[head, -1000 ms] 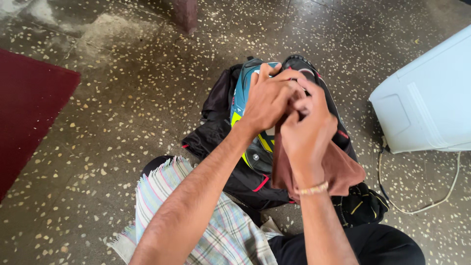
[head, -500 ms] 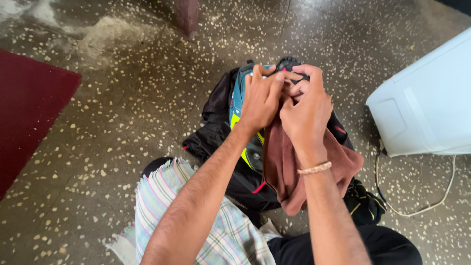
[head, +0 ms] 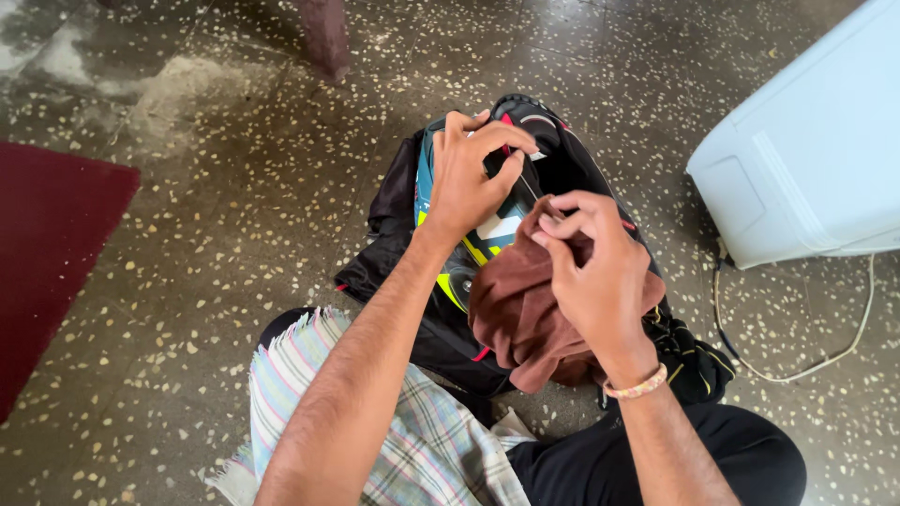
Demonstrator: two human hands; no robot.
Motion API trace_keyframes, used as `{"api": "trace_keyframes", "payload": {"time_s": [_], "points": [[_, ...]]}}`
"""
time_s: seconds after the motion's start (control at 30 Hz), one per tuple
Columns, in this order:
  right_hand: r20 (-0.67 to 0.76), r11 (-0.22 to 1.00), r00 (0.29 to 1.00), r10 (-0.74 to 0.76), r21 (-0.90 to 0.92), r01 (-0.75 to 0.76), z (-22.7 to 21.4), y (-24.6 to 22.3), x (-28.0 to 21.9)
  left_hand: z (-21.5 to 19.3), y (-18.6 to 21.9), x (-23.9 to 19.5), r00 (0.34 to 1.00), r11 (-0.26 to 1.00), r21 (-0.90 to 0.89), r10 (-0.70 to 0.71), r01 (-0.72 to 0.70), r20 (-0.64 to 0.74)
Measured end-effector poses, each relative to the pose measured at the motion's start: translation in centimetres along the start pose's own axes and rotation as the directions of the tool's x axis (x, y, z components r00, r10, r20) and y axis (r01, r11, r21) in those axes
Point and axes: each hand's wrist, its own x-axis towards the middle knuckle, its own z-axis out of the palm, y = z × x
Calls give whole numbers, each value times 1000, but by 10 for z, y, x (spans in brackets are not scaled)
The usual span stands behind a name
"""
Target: The person cleans a motorcycle helmet using a brown cloth. They wipe the interior padding, straps, and chin area, then rotate the helmet to clean the exterior shell and visor.
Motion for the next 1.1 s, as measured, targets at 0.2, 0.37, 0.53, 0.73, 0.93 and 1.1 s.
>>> {"api": "trace_keyframes", "payload": {"time_s": [0.2, 0.37, 0.53, 0.73, 0.93, 1.1], "points": [[-82, 1000, 996, -16, 10, 17, -21, 22, -31, 14, -6, -1, 992, 1000, 24, 5, -3, -122], [-153, 994, 988, -28, 103, 44, -37, 39, -59, 16, -22, 1, 995, 995, 19, -95, 96, -41], [-247, 996, 968, -46, 58, 62, -52, 55, -80, 12, -41, 1, 988, 979, -139, -150, 152, 23], [-441, 897, 847, 298, 432, -90, -37, 73, -94, 0, -47, 9, 968, 912, -341, -172, 226, 182], [-431, 872, 795, 427, 428, -237, -21, 88, -82, -27, -41, 9, 880, 785, -444, -259, 432, 398], [-493, 925, 807, 325, 343, -163, -4, 92, -59, -28, -37, 14, 772, 790, -164, -494, 590, 399]]}}
